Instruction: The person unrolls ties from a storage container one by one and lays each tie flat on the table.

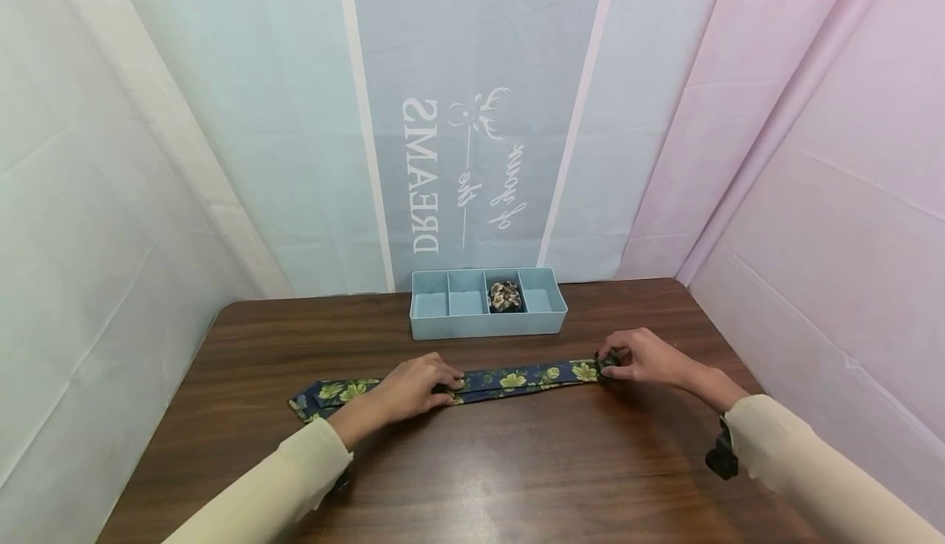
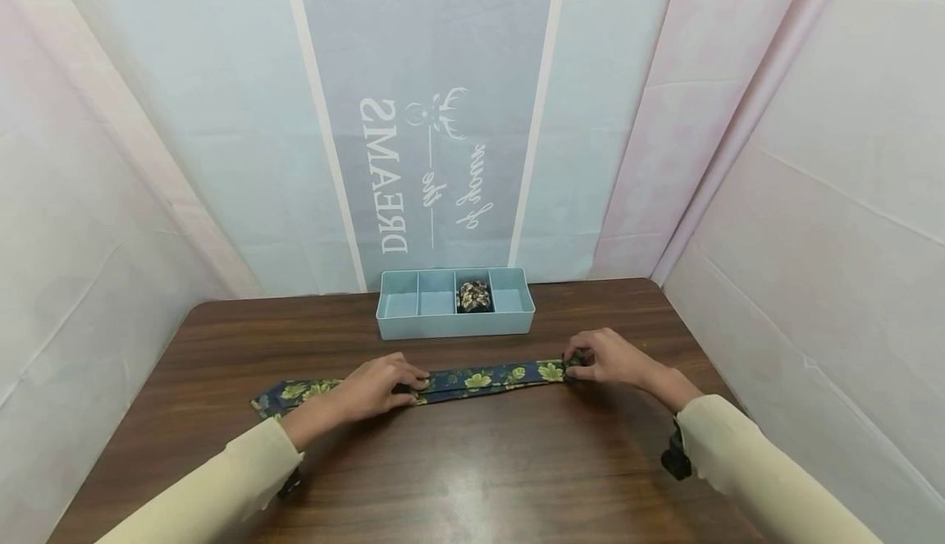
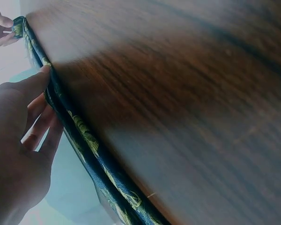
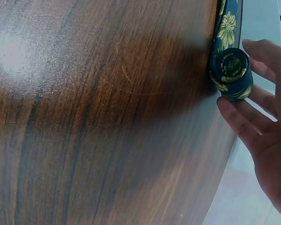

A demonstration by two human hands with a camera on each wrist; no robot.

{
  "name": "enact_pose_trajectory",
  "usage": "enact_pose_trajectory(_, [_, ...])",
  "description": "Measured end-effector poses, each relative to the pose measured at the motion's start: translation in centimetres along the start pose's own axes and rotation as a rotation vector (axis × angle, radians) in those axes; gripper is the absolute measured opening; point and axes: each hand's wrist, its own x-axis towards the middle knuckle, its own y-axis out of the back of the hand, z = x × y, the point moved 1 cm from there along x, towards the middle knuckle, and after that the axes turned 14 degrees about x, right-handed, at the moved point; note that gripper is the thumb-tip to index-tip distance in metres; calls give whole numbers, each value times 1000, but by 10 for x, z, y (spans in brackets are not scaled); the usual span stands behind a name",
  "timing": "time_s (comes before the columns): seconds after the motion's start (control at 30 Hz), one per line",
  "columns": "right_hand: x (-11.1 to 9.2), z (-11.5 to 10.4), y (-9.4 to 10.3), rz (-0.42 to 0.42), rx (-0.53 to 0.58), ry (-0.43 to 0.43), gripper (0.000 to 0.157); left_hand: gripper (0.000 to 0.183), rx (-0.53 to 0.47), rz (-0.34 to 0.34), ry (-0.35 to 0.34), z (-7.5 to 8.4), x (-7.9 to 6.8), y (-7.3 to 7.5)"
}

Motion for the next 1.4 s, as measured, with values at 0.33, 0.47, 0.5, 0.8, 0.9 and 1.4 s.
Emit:
enact_pose_trajectory(0.33, [-5,7,2,41,20,20,13,27,8,24,-10,-3,-2,0])
enact_pose_trajectory(0.47, [-8,8,6,50,22,15,13,26,4,21,-5,-4,-3,1])
enact_pose_trajectory(0.5, [-8,7,7,53,27,5,13,26,3,19,-3,-4,-3,1])
enact_pose_trajectory(0.8, [-10,9,9,46,35,-41,18,28,134,-18,-28,5,2,12])
enact_pose_trajectory(0.9, [-9,8,10,35,24,-12,23,25,195,16,-46,9,8,13])
enact_pose_trajectory(1.4, [-16,11,15,-39,-23,5,27,34,94,40,-50,24,41,-1])
